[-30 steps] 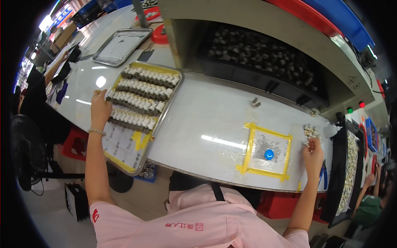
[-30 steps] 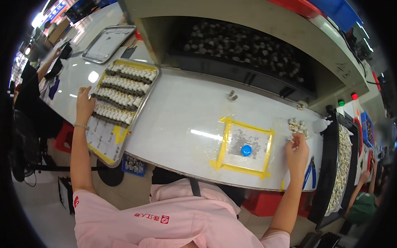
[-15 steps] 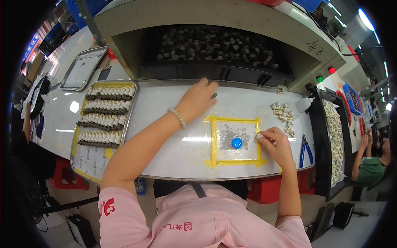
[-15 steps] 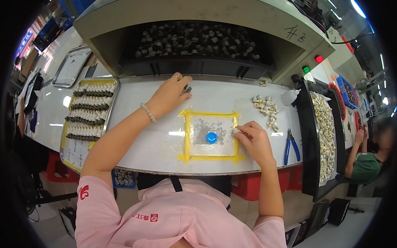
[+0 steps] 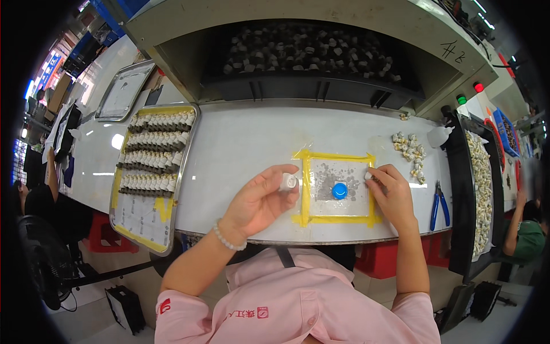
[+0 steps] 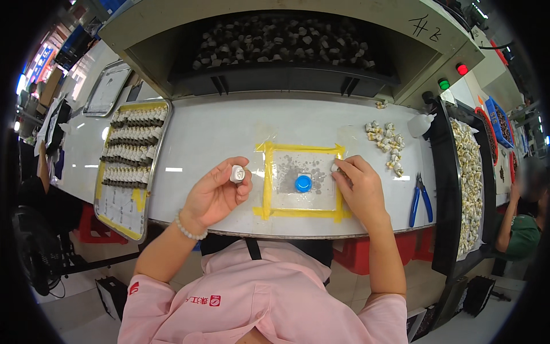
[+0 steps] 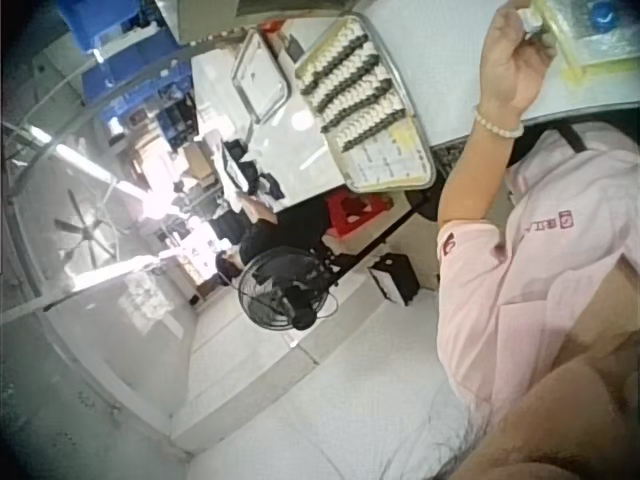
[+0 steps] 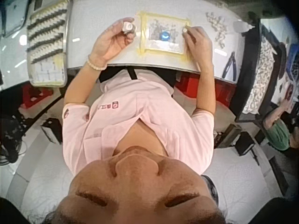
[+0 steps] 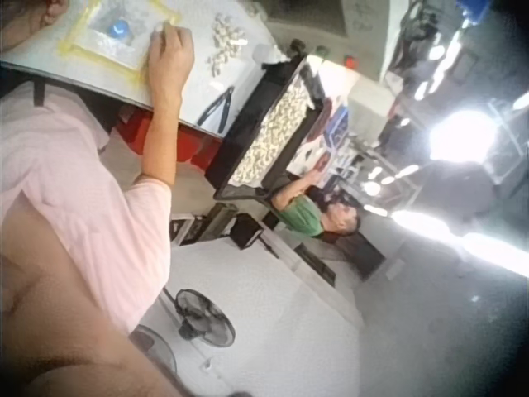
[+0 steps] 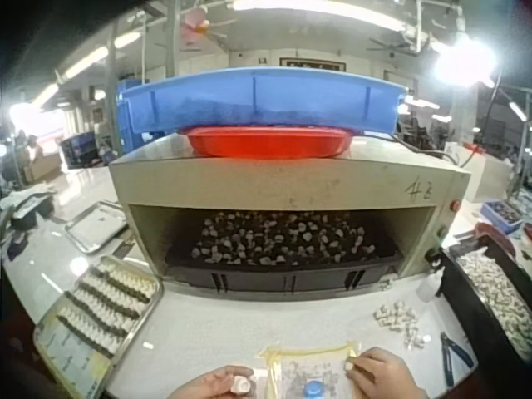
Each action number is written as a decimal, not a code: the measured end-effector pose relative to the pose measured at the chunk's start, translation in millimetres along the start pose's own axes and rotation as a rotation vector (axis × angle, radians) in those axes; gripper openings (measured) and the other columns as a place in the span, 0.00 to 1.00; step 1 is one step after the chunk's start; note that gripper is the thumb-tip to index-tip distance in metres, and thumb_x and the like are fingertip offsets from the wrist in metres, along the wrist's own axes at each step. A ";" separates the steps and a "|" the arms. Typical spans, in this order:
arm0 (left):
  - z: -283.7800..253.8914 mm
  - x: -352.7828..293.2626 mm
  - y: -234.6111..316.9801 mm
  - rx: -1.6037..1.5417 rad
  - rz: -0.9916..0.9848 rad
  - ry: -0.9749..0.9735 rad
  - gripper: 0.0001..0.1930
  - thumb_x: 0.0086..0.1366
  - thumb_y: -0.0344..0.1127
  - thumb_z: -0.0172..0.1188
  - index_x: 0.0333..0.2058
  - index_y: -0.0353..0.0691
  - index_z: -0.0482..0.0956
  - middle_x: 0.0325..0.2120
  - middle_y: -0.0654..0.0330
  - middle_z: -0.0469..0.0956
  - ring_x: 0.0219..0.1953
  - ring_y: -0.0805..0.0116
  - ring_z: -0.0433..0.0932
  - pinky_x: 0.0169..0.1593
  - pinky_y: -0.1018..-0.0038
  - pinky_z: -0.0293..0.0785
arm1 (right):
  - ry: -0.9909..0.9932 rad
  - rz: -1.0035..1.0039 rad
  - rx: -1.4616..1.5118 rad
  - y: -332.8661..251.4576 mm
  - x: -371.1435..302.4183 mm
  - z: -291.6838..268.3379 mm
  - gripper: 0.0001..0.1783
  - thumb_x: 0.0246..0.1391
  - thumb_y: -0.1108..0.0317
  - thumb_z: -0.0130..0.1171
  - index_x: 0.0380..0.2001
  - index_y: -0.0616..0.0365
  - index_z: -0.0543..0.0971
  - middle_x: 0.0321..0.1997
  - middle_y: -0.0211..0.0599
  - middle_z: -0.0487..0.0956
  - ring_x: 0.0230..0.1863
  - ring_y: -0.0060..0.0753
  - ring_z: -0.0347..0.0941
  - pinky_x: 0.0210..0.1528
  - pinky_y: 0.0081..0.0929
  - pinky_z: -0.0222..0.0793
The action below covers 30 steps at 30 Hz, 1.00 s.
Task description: The person assembles small parts by dipping them in adhesive, joining the components together by hand, and arranging the assembled pieces in rows on a tray.
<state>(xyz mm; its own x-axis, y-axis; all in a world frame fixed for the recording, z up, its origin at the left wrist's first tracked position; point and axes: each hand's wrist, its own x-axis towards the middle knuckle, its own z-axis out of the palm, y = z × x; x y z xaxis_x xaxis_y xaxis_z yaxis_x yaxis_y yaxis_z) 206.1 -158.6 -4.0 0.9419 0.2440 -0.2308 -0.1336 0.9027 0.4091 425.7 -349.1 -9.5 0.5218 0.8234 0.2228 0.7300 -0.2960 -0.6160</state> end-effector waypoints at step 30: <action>-18.7 -3.7 -60.5 0.190 0.200 0.117 0.11 0.63 0.23 0.55 0.45 0.33 0.74 0.36 0.51 0.79 0.34 0.64 0.80 0.40 0.71 0.79 | -0.223 -0.109 0.256 -46.3 3.4 8.2 0.11 0.46 0.76 0.62 0.37 0.61 0.81 0.32 0.37 0.78 0.30 0.30 0.74 0.33 0.23 0.70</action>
<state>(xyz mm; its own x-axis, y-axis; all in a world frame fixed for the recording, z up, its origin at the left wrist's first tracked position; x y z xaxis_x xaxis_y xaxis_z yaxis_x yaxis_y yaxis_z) 204.9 -207.5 -44.4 0.8595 0.4591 -0.2245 -0.2422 0.7528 0.6121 390.1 -328.6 13.6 0.3167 0.9374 0.1447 0.6270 -0.0924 -0.7735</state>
